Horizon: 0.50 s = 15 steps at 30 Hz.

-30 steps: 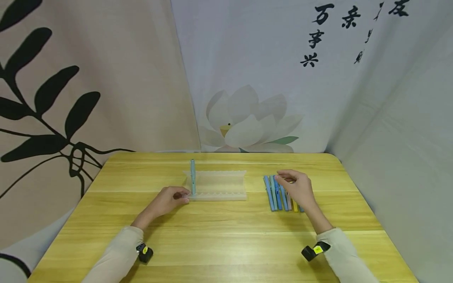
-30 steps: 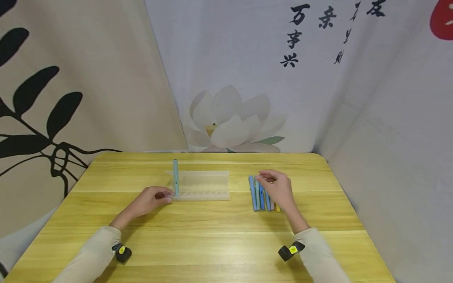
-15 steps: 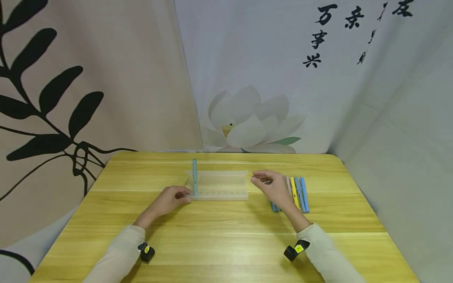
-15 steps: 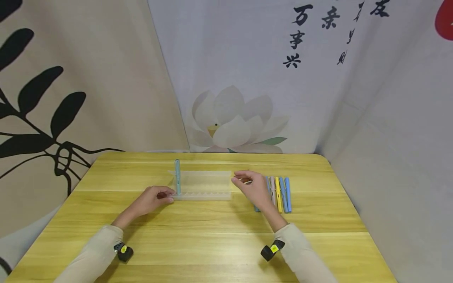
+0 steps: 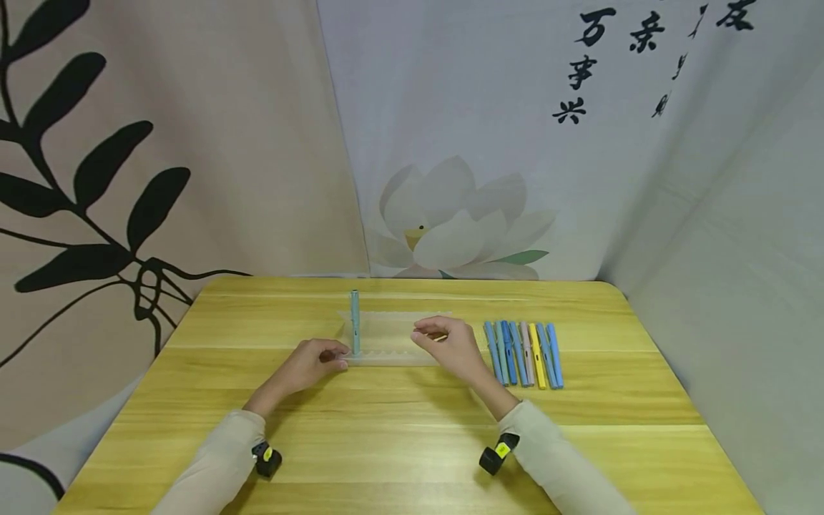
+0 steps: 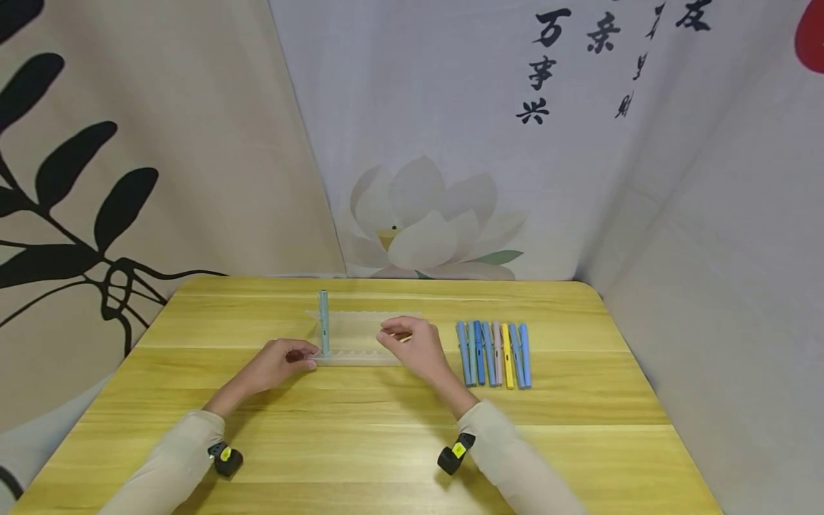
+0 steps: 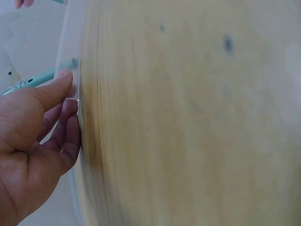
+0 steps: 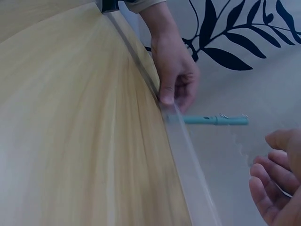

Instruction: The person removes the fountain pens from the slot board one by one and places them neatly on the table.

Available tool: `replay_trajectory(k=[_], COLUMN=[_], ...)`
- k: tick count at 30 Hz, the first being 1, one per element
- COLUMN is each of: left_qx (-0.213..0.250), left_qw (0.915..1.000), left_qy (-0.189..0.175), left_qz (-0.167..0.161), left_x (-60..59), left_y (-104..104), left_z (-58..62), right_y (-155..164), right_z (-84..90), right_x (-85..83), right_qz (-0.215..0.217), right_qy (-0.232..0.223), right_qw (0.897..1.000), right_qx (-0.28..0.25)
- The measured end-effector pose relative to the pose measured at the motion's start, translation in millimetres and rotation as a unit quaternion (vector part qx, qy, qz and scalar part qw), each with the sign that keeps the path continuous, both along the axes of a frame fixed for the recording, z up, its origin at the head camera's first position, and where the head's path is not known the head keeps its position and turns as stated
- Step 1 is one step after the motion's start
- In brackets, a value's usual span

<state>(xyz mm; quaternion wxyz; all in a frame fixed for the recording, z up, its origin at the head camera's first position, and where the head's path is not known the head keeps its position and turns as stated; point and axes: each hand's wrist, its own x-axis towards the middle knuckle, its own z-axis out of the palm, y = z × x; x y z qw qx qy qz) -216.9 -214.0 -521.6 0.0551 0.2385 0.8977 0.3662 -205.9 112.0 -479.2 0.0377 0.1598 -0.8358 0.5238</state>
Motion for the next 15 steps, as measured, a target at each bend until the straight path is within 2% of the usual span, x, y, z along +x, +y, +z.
replay_trajectory(k=[7, 15], left_qx=[0.003, 0.004], left_qw=[1.0000, 0.9999], left_qy=[0.004, 0.009], left_qz=[-0.004, -0.010], left_x=[-0.6, -1.5], left_y=[0, -1], left_z=[-0.4, -0.2], right_y=[-29, -59], right_z=[-8.1, -15.9], right_x=[-5.7, -16.4], right_qz=[0.030, 0.033], right_qy=[-0.002, -0.014], right_qw=[1.000, 0.999], right_qx=[0.005, 0.004])
